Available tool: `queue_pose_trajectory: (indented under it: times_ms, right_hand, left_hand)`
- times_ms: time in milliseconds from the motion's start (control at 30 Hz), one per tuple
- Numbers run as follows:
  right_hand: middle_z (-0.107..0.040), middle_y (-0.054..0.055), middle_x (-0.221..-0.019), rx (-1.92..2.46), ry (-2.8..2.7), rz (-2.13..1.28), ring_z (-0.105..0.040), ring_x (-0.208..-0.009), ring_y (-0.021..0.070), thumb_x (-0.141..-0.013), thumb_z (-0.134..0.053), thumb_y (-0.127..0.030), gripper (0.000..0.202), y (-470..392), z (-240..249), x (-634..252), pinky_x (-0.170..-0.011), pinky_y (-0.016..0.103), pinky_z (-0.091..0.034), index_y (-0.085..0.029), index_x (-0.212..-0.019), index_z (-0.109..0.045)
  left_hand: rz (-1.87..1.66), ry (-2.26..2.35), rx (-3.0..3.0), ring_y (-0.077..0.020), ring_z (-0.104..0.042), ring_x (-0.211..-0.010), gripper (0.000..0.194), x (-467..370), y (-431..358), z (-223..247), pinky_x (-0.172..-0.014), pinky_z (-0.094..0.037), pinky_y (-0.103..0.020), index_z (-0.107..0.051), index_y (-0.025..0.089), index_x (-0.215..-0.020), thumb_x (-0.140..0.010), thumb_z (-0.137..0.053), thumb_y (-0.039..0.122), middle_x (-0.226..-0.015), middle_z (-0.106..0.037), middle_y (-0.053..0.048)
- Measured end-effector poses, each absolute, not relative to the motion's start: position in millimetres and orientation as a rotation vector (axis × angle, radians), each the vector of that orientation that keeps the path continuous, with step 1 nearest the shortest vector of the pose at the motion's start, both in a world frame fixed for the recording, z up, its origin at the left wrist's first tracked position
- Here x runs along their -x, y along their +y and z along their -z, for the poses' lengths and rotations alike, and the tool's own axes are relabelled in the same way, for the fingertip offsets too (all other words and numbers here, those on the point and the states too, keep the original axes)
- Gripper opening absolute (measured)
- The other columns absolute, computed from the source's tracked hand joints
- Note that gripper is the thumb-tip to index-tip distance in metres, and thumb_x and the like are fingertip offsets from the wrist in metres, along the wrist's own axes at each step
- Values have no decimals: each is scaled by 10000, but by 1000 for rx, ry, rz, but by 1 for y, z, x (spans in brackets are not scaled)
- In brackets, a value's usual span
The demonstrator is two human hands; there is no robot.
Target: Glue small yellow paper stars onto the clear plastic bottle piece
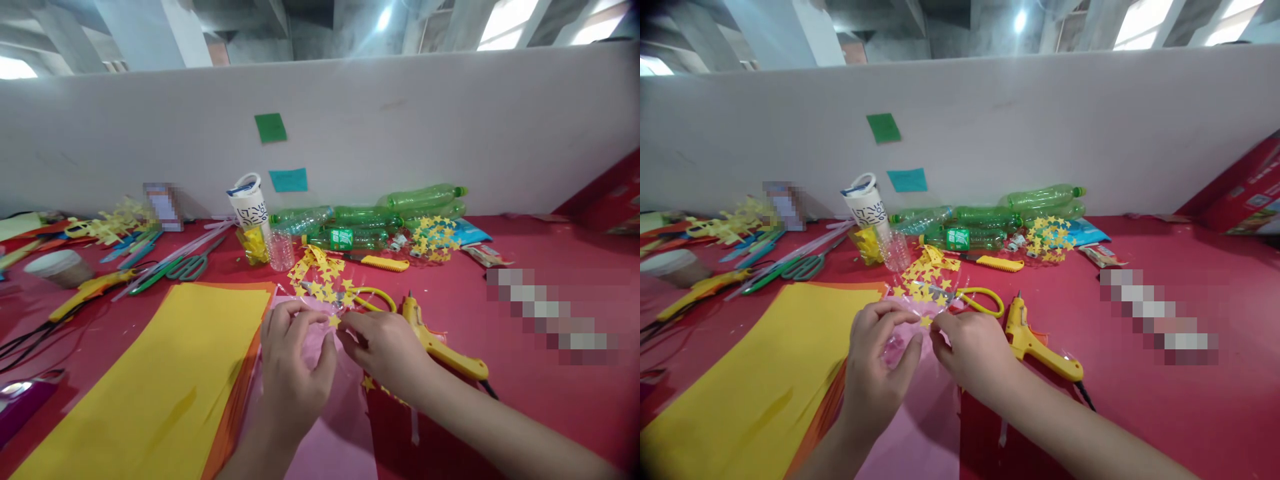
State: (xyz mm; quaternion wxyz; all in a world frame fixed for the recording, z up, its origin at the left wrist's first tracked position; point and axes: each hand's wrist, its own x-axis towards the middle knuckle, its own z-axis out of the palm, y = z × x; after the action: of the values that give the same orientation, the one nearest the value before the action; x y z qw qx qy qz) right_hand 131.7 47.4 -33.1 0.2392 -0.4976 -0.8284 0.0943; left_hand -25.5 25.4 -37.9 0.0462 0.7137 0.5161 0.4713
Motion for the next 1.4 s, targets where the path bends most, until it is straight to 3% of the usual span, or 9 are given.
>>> queue_pose_trajectory:
  times_ms: [100,300,533,700,867,1033,1233,1333,1400]
  right_hand:
    - [-563,-12,-542,1355,-2278,-245,-467,-502,105,-794,-525,-181,121,47,33,-132,-509,224,-190,-181,-680,-565]
    - [-577,-6,-544,1363,-2287,-248,-487,-502,109,-807,-520,-188,137,47,31,-131,-506,223,-220,-179,-688,-587]
    - [-684,18,-652,1363,-2290,-183,-604,-580,155,-814,-514,-203,162,47,23,-136,-532,241,-283,-209,-847,-673]
    - [-654,12,-604,1388,-2340,-91,-597,-559,157,-850,-483,-237,198,44,14,-140,-511,256,-251,-219,-865,-680]
    - [-653,5,-600,1442,-2378,-38,-592,-552,158,-853,-488,-258,199,43,10,-140,-506,264,-225,-236,-892,-682]
    - [-670,14,-633,1459,-2389,-35,-584,-550,156,-853,-480,-248,211,42,9,-134,-506,266,-231,-231,-885,-688]
    - [-661,23,-633,1379,-2360,-13,-583,-553,149,-870,-461,-249,227,36,4,-137,-505,269,-266,-205,-865,-684]
    - [-668,24,-666,1307,-2275,-1,-585,-571,135,-888,-449,-248,225,35,0,-148,-526,257,-311,-199,-861,-666]
    - [-672,18,-675,1309,-2200,-11,-574,-550,123,-888,-454,-252,210,35,-1,-156,-527,245,-328,-202,-871,-657]
  left_hand:
    - [-1432,1544,-2251,-234,-499,-963,262,26,22,37,-857,-409,-409,-645,201,-1003,-760,-588,121,-1005,-500,-75]
    - [-1510,1473,-2165,-227,-507,-978,260,26,23,36,-862,-422,-381,-642,201,-1008,-773,-569,116,-1015,-499,-73]
    - [-1583,1467,-1923,-205,-522,-951,146,33,25,30,-822,-421,-328,-595,192,-958,-819,-555,174,-973,-550,-56]
    - [-1702,1451,-1846,-179,-528,-844,26,41,31,32,-765,-418,-307,-571,193,-830,-840,-547,194,-856,-548,-27]
    - [-1764,1428,-1738,-148,-515,-769,95,45,35,28,-719,-407,-276,-543,187,-793,-879,-507,203,-781,-524,-6]
    - [-2113,1333,-1402,-118,-488,-701,140,58,38,13,-665,-394,-248,-508,189,-761,-895,-468,181,-737,-508,10]
    - [-1947,1464,-1358,-91,-303,-486,419,65,35,4,-486,-263,-252,-308,189,-537,-920,-447,285,-514,-305,54]
    - [-1793,1584,-1364,-95,-379,-511,398,65,36,5,-527,-322,-244,-403,185,-525,-883,-515,320,-511,-394,46]
    - [-1778,1582,-1420,-117,-485,-626,211,67,39,7,-632,-394,-249,-542,188,-657,-830,-583,303,-653,-540,22]
